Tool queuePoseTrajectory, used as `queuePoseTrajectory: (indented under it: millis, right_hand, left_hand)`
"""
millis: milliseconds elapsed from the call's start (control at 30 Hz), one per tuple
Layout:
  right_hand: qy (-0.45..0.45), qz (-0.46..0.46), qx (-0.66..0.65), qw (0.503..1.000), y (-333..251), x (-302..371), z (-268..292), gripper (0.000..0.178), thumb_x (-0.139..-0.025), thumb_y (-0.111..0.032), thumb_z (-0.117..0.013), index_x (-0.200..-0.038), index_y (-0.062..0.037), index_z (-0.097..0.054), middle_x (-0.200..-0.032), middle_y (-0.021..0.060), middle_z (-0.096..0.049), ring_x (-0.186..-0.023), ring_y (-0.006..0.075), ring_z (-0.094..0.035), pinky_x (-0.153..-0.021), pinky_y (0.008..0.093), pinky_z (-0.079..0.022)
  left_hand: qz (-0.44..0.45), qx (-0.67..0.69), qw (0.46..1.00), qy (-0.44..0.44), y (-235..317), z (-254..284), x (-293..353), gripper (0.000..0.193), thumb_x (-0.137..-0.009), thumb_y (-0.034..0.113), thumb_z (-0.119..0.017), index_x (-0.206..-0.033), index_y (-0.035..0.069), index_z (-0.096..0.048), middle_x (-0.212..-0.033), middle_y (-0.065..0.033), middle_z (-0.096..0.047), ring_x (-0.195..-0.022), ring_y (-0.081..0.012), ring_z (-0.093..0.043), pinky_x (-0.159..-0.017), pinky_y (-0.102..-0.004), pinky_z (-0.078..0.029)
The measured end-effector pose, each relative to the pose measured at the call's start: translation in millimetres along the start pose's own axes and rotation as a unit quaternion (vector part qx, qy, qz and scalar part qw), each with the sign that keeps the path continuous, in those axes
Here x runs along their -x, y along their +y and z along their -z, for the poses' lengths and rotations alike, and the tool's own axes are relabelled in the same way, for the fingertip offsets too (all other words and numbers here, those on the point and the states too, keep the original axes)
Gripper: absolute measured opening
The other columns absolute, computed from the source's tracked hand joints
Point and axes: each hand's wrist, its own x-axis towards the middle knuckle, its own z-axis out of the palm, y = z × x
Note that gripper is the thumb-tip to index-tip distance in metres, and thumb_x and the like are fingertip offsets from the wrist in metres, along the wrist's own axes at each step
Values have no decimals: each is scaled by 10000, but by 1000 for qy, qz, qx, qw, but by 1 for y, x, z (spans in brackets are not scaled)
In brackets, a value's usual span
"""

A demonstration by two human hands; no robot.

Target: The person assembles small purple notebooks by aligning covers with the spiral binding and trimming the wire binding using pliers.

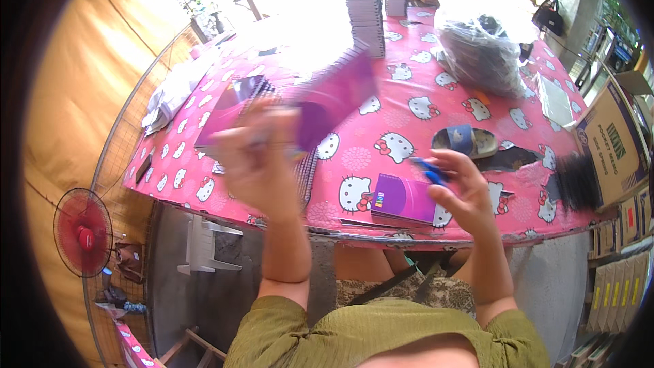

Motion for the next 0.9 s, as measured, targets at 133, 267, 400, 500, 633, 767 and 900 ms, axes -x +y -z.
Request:
queuePoseTrajectory:
  millis: [133,267,400,500,633,767,900]
  right_hand:
    - [116,-15,336,935,66,34,57,412,-760,-187,-742,-1101,-20,-582,-1039,141,-611,-996,285,-576,-886,390,-436]
    - [90,8,427,900,103,61,61,431,-692,-185,-756,-1056,-26,-586,-1070,156,-563,-1039,349,-496,-925,438,-377]
    - [19,22,459,888,95,61,58,490,-694,-252,-751,-1091,-35,-565,-1079,145,-542,-1060,339,-474,-961,455,-332]
    - [2,1,499,866,97,65,56,539,-707,-290,-742,-1144,-53,-533,-1117,130,-506,-1101,328,-441,-987,482,-283]
    - [-63,-31,512,856,94,63,71,664,-719,-401,-738,-1228,-67,-473,-1196,121,-448,-1176,316,-384,-1001,525,-248]
    - [-95,-64,519,847,86,61,73,725,-710,-445,-740,-1254,-61,-454,-1273,138,-406,-1236,326,-347,-1019,550,-243]
    - [-63,-28,520,851,89,64,78,711,-715,-429,-744,-1250,-55,-462,-1337,162,-381,-1258,344,-341,-1029,533,-264]
  left_hand:
    - [97,-143,976,130,2,66,-93,218,-818,166,-724,-748,46,-557,-787,-117,-651,-661,-149,-615,-568,-273,-520]
    - [207,-217,949,102,-80,114,-93,313,-822,202,-730,-667,81,-487,-670,-19,-568,-567,-69,-487,-493,-213,-399]
    - [209,-161,959,105,-101,133,-79,280,-852,182,-685,-741,60,-459,-688,-40,-553,-578,-85,-497,-533,-229,-446]
    - [241,-164,953,86,-99,140,-83,248,-873,186,-652,-821,42,-457,-753,-70,-552,-611,-106,-508,-545,-236,-450]
    - [254,-286,920,86,-95,133,-83,198,-894,160,-596,-922,27,-451,-939,-142,-545,-787,-163,-537,-705,-286,-464]
    - [259,-321,905,98,-89,130,-84,170,-900,133,-553,-1003,19,-480,-1015,-147,-536,-870,-183,-536,-796,-314,-442]
    - [262,-343,901,56,-95,135,-89,202,-917,140,-522,-1088,34,-501,-1059,-135,-537,-889,-181,-538,-799,-316,-435]
